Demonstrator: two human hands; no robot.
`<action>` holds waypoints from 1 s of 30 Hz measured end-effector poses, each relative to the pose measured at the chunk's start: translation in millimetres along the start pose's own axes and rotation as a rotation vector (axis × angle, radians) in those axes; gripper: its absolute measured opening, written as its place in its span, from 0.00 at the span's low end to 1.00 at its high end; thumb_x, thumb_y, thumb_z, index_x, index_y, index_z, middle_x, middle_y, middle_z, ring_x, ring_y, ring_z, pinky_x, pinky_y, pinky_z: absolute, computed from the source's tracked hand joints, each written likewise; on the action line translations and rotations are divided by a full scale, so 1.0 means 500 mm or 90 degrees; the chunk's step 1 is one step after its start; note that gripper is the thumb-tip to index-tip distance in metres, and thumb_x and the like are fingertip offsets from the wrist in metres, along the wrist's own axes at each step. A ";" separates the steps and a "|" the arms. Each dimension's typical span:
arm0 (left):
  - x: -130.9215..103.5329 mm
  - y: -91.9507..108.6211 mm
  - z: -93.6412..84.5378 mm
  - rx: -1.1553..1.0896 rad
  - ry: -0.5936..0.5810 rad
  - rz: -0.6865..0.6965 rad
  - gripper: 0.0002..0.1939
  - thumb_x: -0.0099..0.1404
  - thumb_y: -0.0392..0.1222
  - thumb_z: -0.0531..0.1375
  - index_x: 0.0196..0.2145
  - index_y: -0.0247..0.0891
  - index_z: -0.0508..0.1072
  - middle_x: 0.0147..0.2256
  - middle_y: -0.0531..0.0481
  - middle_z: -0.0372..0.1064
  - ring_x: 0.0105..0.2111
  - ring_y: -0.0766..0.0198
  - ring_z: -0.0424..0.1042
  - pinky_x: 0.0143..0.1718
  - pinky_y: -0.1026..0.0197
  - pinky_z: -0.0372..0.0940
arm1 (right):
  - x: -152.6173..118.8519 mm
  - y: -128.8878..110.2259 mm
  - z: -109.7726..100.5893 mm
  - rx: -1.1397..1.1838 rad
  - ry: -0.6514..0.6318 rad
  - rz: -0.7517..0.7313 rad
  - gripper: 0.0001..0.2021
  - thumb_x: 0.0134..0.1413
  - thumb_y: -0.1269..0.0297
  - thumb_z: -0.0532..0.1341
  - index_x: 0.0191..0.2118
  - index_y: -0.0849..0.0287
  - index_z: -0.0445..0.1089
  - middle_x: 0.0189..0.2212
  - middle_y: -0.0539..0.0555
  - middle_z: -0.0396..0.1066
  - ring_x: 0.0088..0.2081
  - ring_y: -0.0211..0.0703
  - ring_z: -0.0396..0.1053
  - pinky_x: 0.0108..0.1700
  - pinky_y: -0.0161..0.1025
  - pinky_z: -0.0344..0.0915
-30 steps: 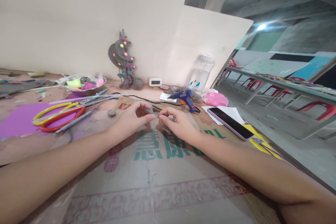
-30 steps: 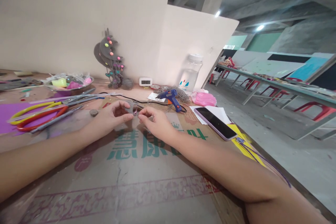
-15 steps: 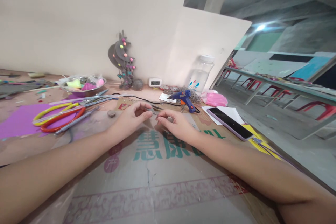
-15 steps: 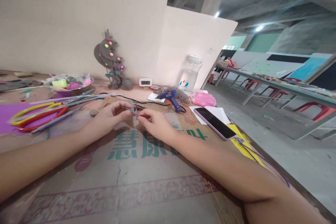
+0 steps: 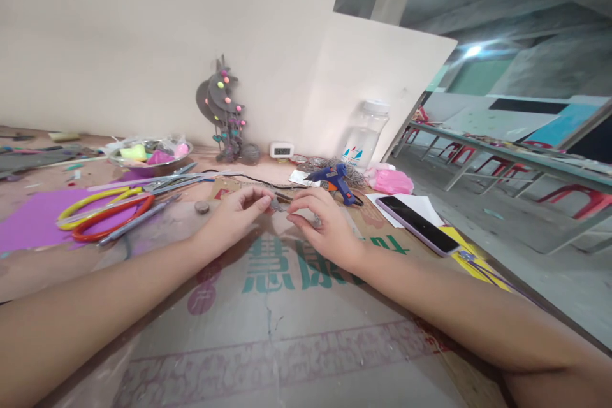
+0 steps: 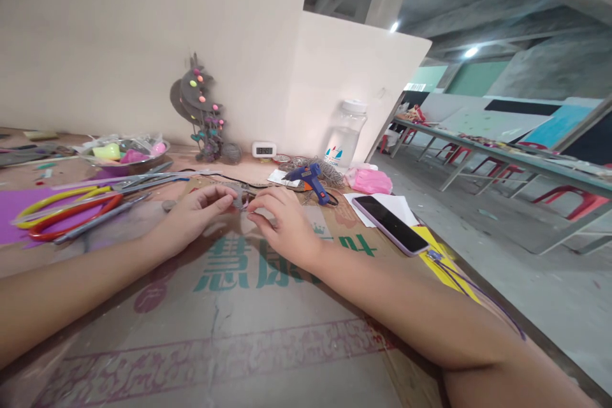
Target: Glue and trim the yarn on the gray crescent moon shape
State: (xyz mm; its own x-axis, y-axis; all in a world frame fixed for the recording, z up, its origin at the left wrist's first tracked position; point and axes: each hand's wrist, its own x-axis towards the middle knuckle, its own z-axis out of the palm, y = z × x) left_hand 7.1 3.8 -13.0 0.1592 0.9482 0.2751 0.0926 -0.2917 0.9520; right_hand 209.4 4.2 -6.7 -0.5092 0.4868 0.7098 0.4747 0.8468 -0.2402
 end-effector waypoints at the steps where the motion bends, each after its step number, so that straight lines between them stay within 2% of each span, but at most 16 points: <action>1: 0.000 0.000 0.000 -0.007 -0.003 -0.006 0.17 0.58 0.54 0.62 0.35 0.37 0.72 0.32 0.49 0.71 0.35 0.59 0.71 0.38 0.58 0.64 | 0.000 0.000 -0.001 -0.025 -0.007 -0.021 0.02 0.60 0.67 0.58 0.38 0.56 0.68 0.39 0.55 0.71 0.44 0.43 0.66 0.49 0.44 0.62; 6: -0.002 0.009 0.003 -0.014 -0.022 -0.023 0.16 0.58 0.54 0.62 0.34 0.37 0.72 0.31 0.49 0.71 0.34 0.59 0.69 0.38 0.58 0.64 | 0.004 -0.002 -0.007 -0.117 -0.034 -0.085 0.05 0.61 0.64 0.57 0.40 0.56 0.70 0.38 0.55 0.72 0.42 0.45 0.66 0.47 0.45 0.60; 14: -0.005 0.012 0.004 -0.008 -0.053 -0.020 0.15 0.59 0.53 0.62 0.33 0.38 0.72 0.30 0.51 0.70 0.32 0.61 0.69 0.38 0.60 0.63 | 0.007 -0.004 -0.009 -0.103 -0.043 -0.069 0.05 0.61 0.61 0.59 0.39 0.55 0.70 0.36 0.54 0.73 0.41 0.44 0.66 0.48 0.44 0.59; 18: -0.003 0.008 0.002 0.039 -0.025 0.024 0.11 0.60 0.49 0.61 0.32 0.38 0.71 0.30 0.52 0.69 0.33 0.61 0.69 0.38 0.60 0.63 | 0.004 -0.008 -0.009 -0.047 -0.027 -0.006 0.09 0.60 0.58 0.60 0.37 0.58 0.71 0.36 0.55 0.71 0.42 0.45 0.66 0.48 0.45 0.61; 23: -0.007 0.014 0.006 0.087 -0.005 0.067 0.07 0.61 0.45 0.58 0.33 0.38 0.71 0.32 0.51 0.70 0.35 0.61 0.69 0.39 0.60 0.64 | 0.008 0.004 0.005 0.060 -0.046 0.128 0.14 0.65 0.62 0.51 0.38 0.57 0.75 0.41 0.55 0.72 0.47 0.43 0.68 0.52 0.44 0.62; 26: -0.011 0.019 0.009 0.108 -0.012 0.075 0.07 0.62 0.44 0.58 0.34 0.39 0.70 0.33 0.51 0.71 0.36 0.60 0.70 0.40 0.60 0.65 | 0.010 0.011 0.016 0.132 -0.077 0.168 0.10 0.61 0.62 0.58 0.35 0.57 0.75 0.43 0.55 0.73 0.48 0.43 0.69 0.53 0.43 0.63; 30: -0.017 0.020 0.012 0.139 -0.036 0.081 0.07 0.63 0.44 0.57 0.34 0.39 0.71 0.33 0.51 0.71 0.36 0.60 0.70 0.39 0.60 0.65 | 0.008 0.011 0.025 0.160 -0.074 0.183 0.05 0.54 0.63 0.64 0.32 0.58 0.75 0.41 0.55 0.74 0.47 0.44 0.70 0.52 0.43 0.64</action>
State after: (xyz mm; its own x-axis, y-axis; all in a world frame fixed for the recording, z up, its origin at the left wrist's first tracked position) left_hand 12.7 -8.0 -6.9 0.2375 0.8954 0.3766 0.2779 -0.4341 0.8569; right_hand 201.0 13.7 -13.5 -0.4663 0.7203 0.5135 0.4264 0.6916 -0.5830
